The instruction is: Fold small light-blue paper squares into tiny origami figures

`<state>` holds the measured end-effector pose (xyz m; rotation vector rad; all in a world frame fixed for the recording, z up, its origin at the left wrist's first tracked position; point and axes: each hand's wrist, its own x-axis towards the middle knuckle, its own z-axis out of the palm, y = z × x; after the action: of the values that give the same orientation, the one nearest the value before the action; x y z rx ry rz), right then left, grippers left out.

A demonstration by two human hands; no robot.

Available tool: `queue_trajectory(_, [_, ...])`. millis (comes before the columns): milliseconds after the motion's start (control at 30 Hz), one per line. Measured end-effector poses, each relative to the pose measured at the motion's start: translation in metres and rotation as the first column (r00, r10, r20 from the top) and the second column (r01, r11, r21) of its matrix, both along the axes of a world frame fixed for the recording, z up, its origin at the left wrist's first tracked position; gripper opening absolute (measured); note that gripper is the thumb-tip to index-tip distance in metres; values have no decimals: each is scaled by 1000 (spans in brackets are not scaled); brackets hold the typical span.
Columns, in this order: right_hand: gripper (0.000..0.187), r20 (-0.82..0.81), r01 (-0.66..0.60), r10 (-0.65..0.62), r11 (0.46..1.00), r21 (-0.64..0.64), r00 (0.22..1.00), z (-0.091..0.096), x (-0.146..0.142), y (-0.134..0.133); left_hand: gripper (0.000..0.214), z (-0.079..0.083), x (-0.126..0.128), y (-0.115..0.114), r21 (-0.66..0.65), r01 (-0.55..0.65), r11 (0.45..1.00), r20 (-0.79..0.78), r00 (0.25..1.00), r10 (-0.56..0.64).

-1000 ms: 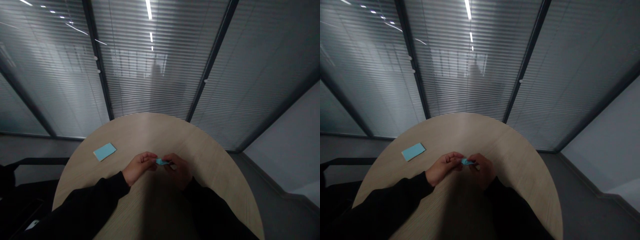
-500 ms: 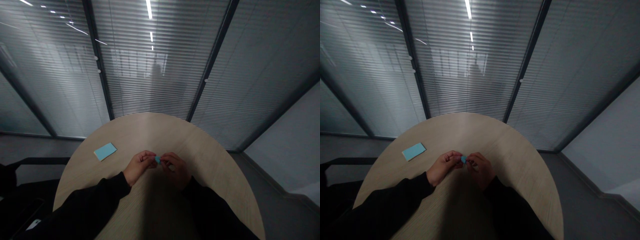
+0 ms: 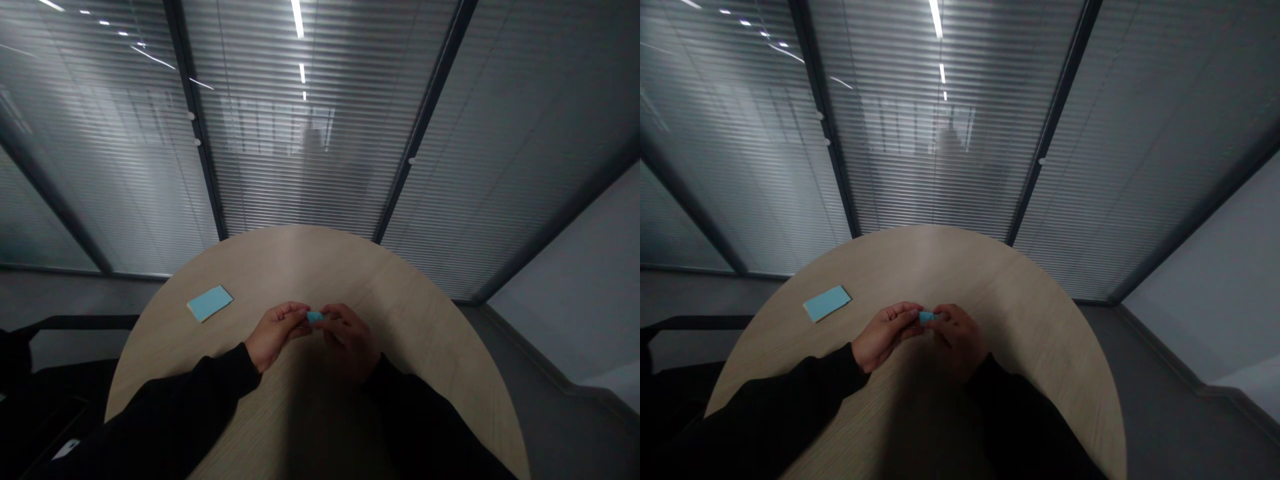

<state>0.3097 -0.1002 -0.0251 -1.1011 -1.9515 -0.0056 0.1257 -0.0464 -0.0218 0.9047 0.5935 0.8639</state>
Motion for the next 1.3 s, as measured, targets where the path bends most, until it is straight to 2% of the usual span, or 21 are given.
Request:
queue_trajectory(100, [29,64,8,-11,998,57,998,-3,0,1,34,0,0,0,-2,-4,1000,-10,1000,4])
queue_trajectory(200, [27,60,40,-45,995,86,997,-5,0,2,36,0,1,0,-4,-11,1000,-19,1000,11])
queue_trajectory(433, [23,14,76,-77,996,56,997,0,-3,0,33,-3,2,-1,39,-2,999,-64,998,4])
queue_trajectory(600, [20,37,86,-87,996,36,996,5,-3,-1,31,-5,2,0,88,35,995,-101,994,-26])
queue_trajectory(900, [18,66,86,-88,996,31,994,7,-1,-3,31,-2,0,-1,136,107,985,-158,984,-86])
queue_trajectory(1167, [20,49,147,-146,989,-17,988,3,-1,-3,32,3,0,-4,220,179,959,-242,962,-124])
queue_trajectory(1300, [17,82,212,-216,976,52,973,5,-4,-3,30,-1,2,-2,217,167,962,-243,963,-112])
